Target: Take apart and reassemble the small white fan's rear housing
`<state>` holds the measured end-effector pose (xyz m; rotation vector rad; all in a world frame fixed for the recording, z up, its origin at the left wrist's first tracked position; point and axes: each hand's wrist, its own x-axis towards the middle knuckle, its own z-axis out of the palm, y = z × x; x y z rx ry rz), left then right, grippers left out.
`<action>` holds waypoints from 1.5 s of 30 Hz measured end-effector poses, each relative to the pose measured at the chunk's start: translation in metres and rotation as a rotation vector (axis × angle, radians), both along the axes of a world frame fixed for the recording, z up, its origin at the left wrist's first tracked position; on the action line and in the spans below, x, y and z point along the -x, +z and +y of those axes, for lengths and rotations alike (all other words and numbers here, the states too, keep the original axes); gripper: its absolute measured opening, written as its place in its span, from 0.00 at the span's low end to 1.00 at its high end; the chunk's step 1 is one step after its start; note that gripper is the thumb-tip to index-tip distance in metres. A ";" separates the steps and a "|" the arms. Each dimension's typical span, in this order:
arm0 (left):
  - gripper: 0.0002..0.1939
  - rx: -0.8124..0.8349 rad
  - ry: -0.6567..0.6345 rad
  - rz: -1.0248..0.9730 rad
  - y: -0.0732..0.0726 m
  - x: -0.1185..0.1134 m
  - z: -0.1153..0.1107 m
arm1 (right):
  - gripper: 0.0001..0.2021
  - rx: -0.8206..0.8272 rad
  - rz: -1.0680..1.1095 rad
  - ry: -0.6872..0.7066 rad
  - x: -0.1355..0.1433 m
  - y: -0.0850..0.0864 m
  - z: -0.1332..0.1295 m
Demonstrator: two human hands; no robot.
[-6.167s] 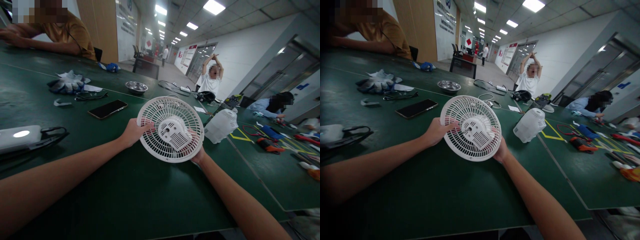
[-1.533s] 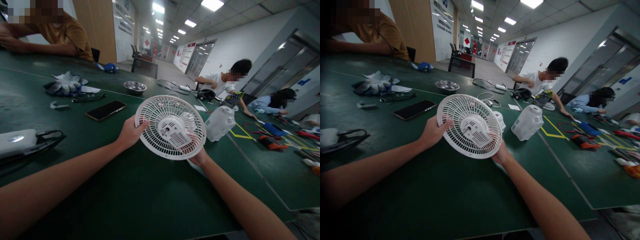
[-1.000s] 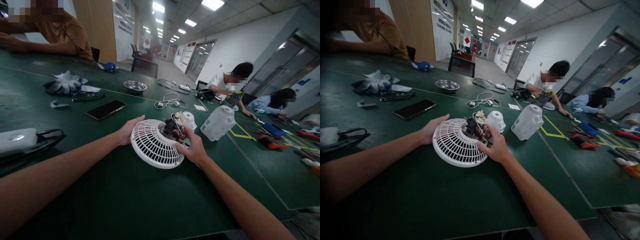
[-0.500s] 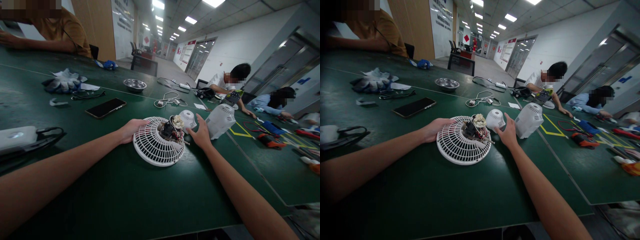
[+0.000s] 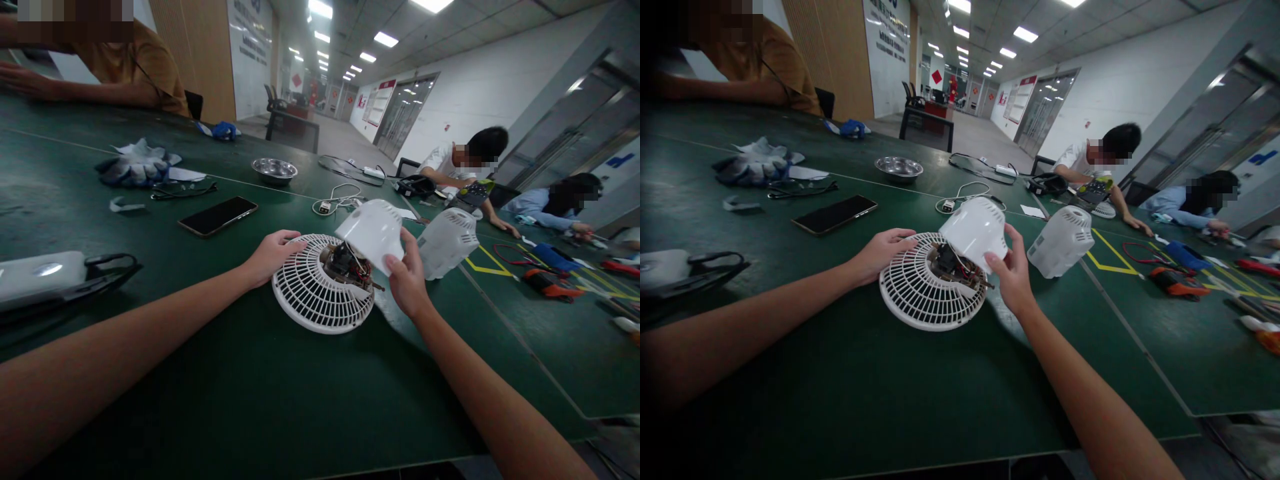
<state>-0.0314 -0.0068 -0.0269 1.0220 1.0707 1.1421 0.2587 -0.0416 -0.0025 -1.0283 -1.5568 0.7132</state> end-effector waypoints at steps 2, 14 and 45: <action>0.23 -0.006 -0.006 0.022 0.000 0.001 0.000 | 0.45 -0.060 -0.159 0.047 0.005 0.003 -0.009; 0.31 -0.655 -0.263 0.555 0.029 0.002 -0.023 | 0.43 -0.238 -0.555 0.023 -0.006 0.011 -0.014; 0.39 -0.831 -0.412 0.952 0.044 -0.002 -0.028 | 0.45 -0.314 -0.660 0.231 -0.017 0.017 -0.011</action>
